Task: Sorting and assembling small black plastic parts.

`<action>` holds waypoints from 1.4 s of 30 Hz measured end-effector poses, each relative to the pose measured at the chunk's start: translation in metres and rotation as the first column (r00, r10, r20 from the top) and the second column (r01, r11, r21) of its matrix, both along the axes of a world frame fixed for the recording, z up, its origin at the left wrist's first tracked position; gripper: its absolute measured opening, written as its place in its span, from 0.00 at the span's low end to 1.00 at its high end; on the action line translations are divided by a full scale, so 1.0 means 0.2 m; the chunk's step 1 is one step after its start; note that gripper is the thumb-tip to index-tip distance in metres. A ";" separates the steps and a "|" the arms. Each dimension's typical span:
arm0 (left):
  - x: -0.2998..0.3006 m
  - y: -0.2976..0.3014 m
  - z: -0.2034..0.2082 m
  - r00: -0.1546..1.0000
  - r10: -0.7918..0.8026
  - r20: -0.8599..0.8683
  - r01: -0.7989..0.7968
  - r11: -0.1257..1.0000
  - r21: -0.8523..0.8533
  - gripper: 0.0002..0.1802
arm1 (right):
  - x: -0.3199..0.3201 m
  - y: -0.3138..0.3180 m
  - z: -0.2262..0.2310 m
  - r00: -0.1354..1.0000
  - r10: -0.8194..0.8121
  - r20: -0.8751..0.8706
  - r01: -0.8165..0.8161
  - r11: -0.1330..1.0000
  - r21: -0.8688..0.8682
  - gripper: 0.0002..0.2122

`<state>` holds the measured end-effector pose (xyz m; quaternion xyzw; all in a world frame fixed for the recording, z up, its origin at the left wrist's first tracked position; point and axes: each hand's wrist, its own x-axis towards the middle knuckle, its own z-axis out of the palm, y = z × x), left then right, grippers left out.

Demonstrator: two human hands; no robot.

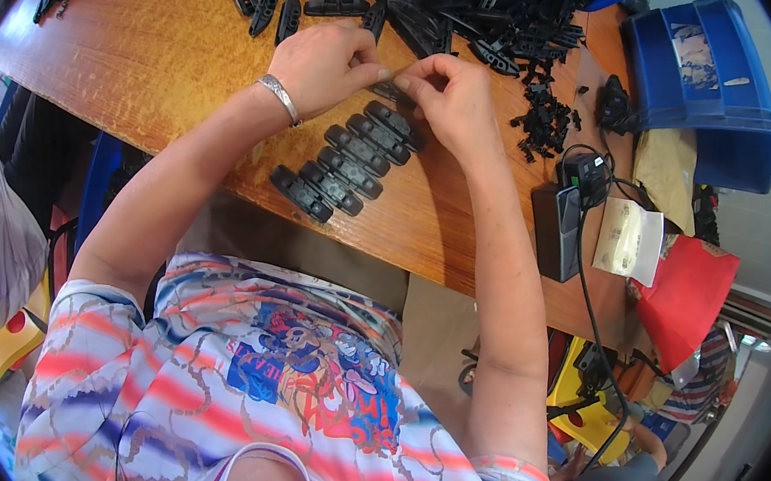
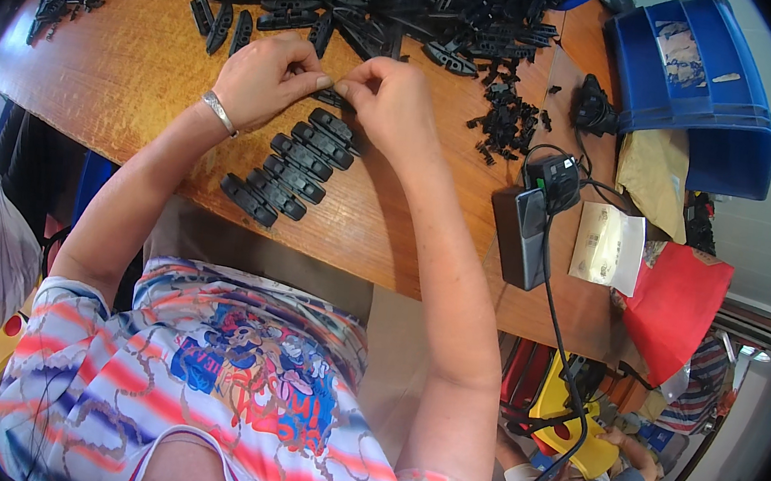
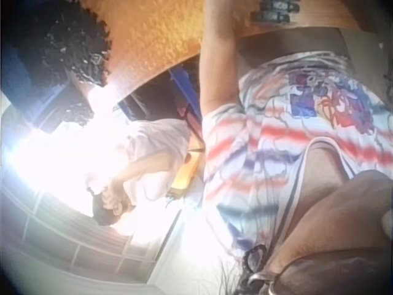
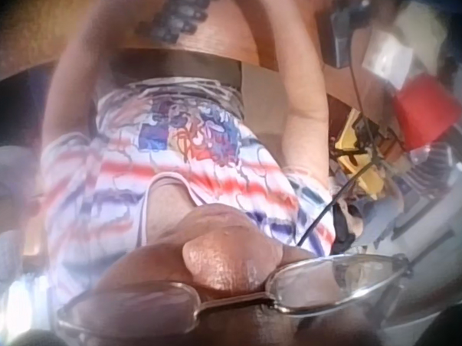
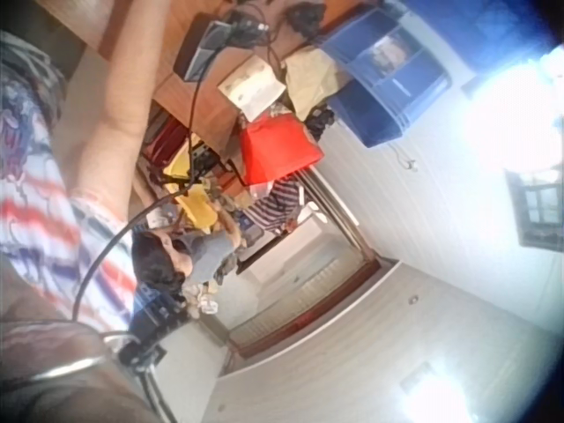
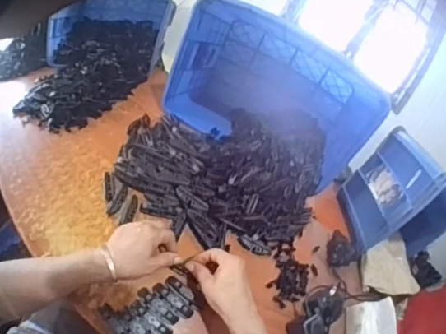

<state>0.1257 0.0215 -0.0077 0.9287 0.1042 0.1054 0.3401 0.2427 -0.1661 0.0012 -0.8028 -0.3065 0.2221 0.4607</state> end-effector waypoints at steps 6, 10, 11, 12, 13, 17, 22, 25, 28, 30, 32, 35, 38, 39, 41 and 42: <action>0.04 -0.01 0.00 1.000 0.003 -0.001 -0.003 0.997 0.073 0.15 | 0.10 0.04 0.05 0.988 0.018 0.153 0.043 0.922 -0.384 0.18; 0.01 -0.02 0.00 0.998 0.043 -0.038 -0.041 0.998 0.052 0.15 | 0.08 0.03 -0.02 0.995 0.007 0.099 0.025 0.945 -0.325 0.19; 0.00 -0.01 0.01 0.999 0.036 -0.037 -0.034 0.997 0.070 0.14 | 0.08 0.02 -0.02 0.995 0.013 0.098 0.019 0.947 -0.321 0.19; -0.01 -0.01 0.02 0.999 0.024 -0.039 -0.021 0.996 0.085 0.14 | 0.06 0.01 -0.02 0.992 0.004 0.129 0.032 0.959 -0.280 0.18; -0.03 -0.02 0.04 0.999 0.026 -0.044 -0.022 0.996 0.087 0.14 | 0.04 -0.01 -0.02 0.987 -0.005 0.158 0.043 0.970 -0.239 0.18; -0.31 -0.08 0.10 0.998 -0.049 0.037 0.043 0.989 0.143 0.31 | -0.11 -0.15 0.07 0.922 0.001 0.386 0.130 0.940 -0.314 0.13; -0.60 -0.33 0.09 0.981 -0.173 0.091 0.140 0.946 0.292 0.52 | -0.30 -0.21 -0.09 0.801 0.000 0.598 -0.013 1.000 0.017 0.18; -0.60 -0.35 0.00 0.986 -0.137 0.096 0.111 0.967 0.230 0.52 | -0.44 -0.17 -0.17 0.833 -0.025 0.552 -0.049 0.992 0.119 0.23; -0.66 -0.28 -0.03 0.980 -0.163 0.112 0.133 0.961 0.241 0.51 | -0.56 -0.10 -0.21 0.819 -0.087 0.567 0.035 0.994 0.103 0.23; -0.74 -0.17 -0.02 0.982 -0.153 0.110 0.122 0.960 0.252 0.49 | -0.63 0.00 -0.20 0.851 -0.065 0.522 0.003 0.993 0.119 0.23; -0.90 -0.01 -0.01 0.980 -0.170 0.101 0.135 0.948 0.287 0.48 | -0.75 0.15 -0.20 0.835 -0.019 0.550 -0.072 0.987 0.144 0.23; -1.28 0.24 0.00 0.990 -0.119 0.079 0.082 0.925 0.371 0.44 | -1.01 0.41 -0.16 0.864 0.122 0.488 -0.249 0.947 0.205 0.25; -1.69 0.34 -0.03 0.999 0.011 0.044 -0.027 0.926 0.377 0.35 | -1.30 0.50 -0.14 0.793 0.265 0.549 -0.425 0.886 0.186 0.29; -1.82 0.34 -0.07 0.993 0.107 0.041 -0.115 0.917 0.382 0.31 | -1.36 0.49 -0.14 0.804 0.324 0.499 -0.474 0.855 0.209 0.28; -1.99 0.33 -0.12 0.950 0.310 0.046 -0.309 0.898 0.313 0.30 | -1.41 0.47 -0.12 0.806 0.377 0.456 -0.522 0.816 0.247 0.27; -2.03 0.32 -0.15 0.918 0.390 0.064 -0.392 0.878 0.273 0.28 | -1.39 0.43 -0.10 0.811 0.406 0.421 -0.529 0.816 0.232 0.27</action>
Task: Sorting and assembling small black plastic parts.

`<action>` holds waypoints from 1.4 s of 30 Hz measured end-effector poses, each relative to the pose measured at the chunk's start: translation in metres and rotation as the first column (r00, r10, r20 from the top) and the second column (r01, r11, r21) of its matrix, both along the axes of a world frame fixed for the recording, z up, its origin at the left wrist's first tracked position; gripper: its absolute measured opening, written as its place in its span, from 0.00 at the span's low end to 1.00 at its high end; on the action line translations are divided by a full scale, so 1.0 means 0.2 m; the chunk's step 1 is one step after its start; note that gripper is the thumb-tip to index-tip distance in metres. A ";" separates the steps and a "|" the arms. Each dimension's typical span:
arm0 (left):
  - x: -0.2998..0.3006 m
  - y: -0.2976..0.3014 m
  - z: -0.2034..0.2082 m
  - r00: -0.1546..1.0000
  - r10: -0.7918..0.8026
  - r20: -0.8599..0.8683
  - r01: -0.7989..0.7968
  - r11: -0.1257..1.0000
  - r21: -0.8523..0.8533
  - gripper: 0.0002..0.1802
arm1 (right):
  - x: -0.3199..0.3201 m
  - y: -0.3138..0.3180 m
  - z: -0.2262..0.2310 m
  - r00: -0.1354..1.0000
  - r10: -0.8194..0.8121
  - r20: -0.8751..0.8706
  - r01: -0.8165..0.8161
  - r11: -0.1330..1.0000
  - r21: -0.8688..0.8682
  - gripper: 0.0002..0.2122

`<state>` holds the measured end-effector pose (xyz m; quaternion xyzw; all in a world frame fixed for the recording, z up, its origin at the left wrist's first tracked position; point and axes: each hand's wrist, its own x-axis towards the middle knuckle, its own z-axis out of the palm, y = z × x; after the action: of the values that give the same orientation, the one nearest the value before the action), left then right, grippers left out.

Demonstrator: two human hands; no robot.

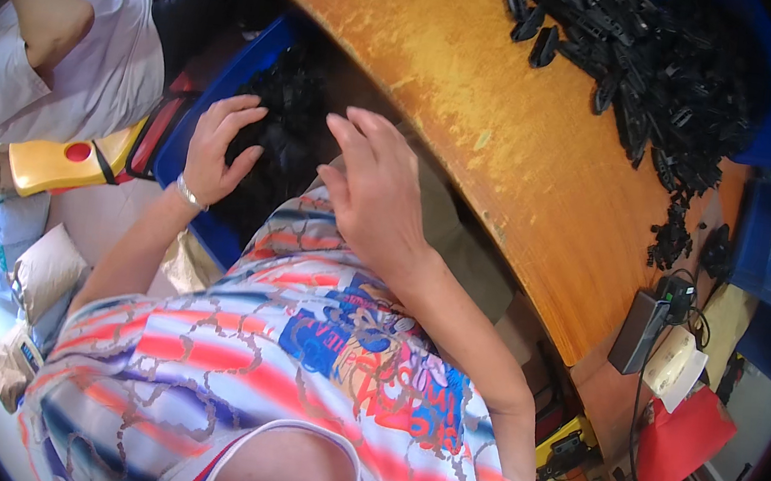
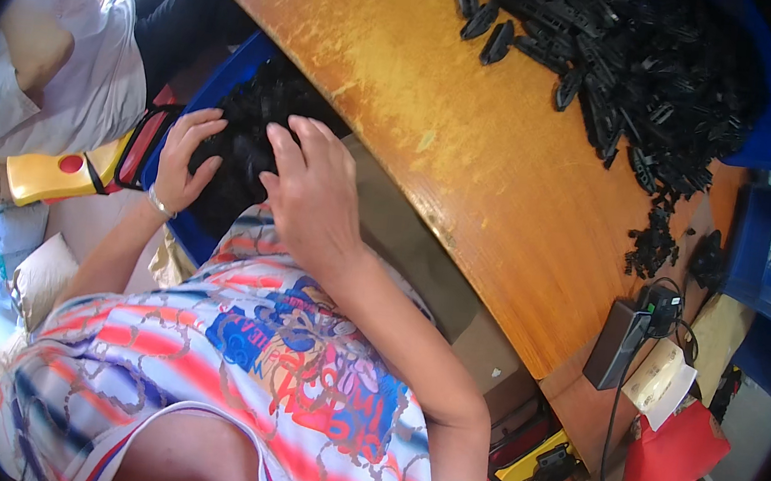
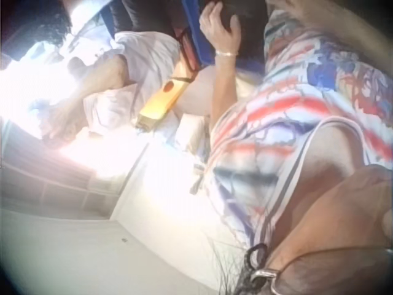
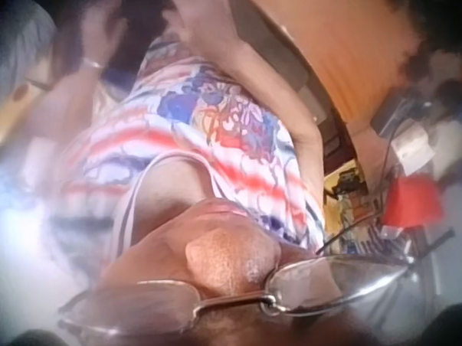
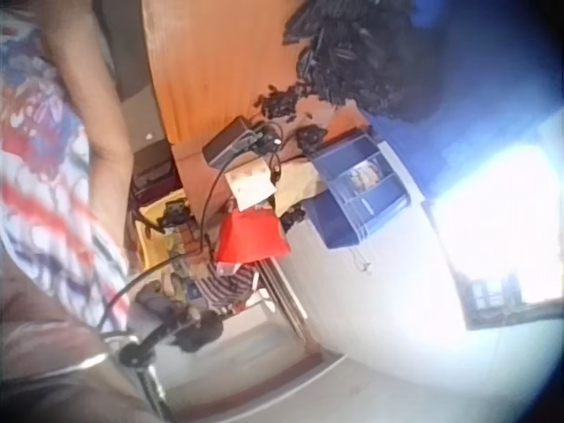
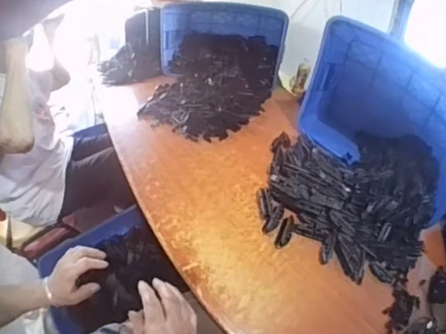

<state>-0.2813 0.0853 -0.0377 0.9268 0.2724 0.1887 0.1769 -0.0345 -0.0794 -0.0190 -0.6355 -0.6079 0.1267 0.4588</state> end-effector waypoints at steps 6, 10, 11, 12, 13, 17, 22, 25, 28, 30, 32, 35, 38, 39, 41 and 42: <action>0.29 -0.06 -0.01 0.973 -0.010 0.232 0.011 1.000 -0.003 0.22 | 0.50 -0.26 0.10 0.966 -0.247 0.078 0.245 0.969 0.033 0.11; 0.79 -0.02 0.12 0.914 -0.171 0.369 0.189 0.982 -0.015 0.21 | 0.86 -0.49 0.09 0.851 -0.524 -0.029 0.523 0.851 -0.045 0.08; 0.91 -0.01 0.13 0.905 -0.191 0.380 0.210 0.978 -0.008 0.21 | 0.93 -0.54 0.07 0.799 -0.600 -0.039 0.598 0.800 -0.053 0.08; 1.04 0.02 0.14 0.916 -0.217 0.337 0.227 0.974 0.012 0.22 | 0.98 -0.57 0.06 0.784 -0.620 -0.032 0.618 0.785 -0.045 0.08; 1.16 0.04 0.15 0.923 -0.244 0.297 0.247 0.969 0.030 0.24 | 1.04 -0.60 0.06 0.752 -0.657 0.063 0.659 0.752 -0.025 0.08; 1.57 0.08 0.16 0.941 -0.217 0.259 0.186 0.973 0.139 0.29 | 1.30 -0.66 -0.03 0.611 -0.755 0.237 0.770 0.636 0.041 0.08; 1.80 0.11 0.02 0.991 -0.068 0.113 0.055 0.992 0.109 0.32 | 1.51 -0.62 -0.04 0.472 -0.820 0.322 0.867 0.499 -0.001 0.10; 1.78 0.04 0.01 0.982 -0.143 0.124 0.136 0.989 0.060 0.32 | 1.57 -0.57 -0.01 0.517 -0.790 0.329 0.846 0.531 -0.054 0.11; 1.70 -0.05 0.06 0.954 -0.259 0.154 0.261 0.965 0.008 0.31 | 1.51 -0.48 0.02 0.581 -0.700 0.416 0.799 0.589 -0.125 0.10; 1.67 -0.12 0.09 0.945 -0.290 0.150 0.296 0.955 -0.014 0.31 | 1.50 -0.46 0.00 0.561 -0.694 0.450 0.802 0.592 -0.087 0.10; 1.64 -0.15 0.10 0.889 -0.438 0.137 0.447 0.893 -0.050 0.30 | 1.49 -0.46 0.03 0.582 -0.666 0.467 0.802 0.566 -0.192 0.09; 1.63 -0.16 0.11 0.885 -0.425 0.188 0.441 0.896 -0.050 0.26 | 1.48 -0.51 0.02 0.596 -0.684 0.421 0.791 0.589 -0.163 0.08; 1.61 -0.14 0.11 0.890 -0.403 0.214 0.412 0.911 0.001 0.22 | 1.41 -0.56 0.05 0.584 -0.660 0.472 0.801 0.564 -0.202 0.07; 1.62 -0.15 0.10 0.874 -0.428 0.228 0.424 0.903 0.070 0.20 | 1.38 -0.60 0.07 0.551 -0.646 0.529 0.825 0.517 -0.228 0.07; 1.60 -0.14 0.10 0.871 -0.426 0.243 0.404 0.904 0.138 0.19 | 1.31 -0.62 0.10 0.546 -0.629 0.553 0.829 0.499 -0.250 0.07; 1.60 -0.14 0.10 0.864 -0.433 0.257 0.388 0.898 0.208 0.18 | 1.29 -0.63 0.10 0.535 -0.616 0.578 0.838 0.474 -0.269 0.08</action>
<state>0.0389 0.0566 -0.0171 0.9350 0.0240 0.3032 0.1822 0.2227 -0.2048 0.0018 -0.9446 -0.2898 -0.0616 0.1414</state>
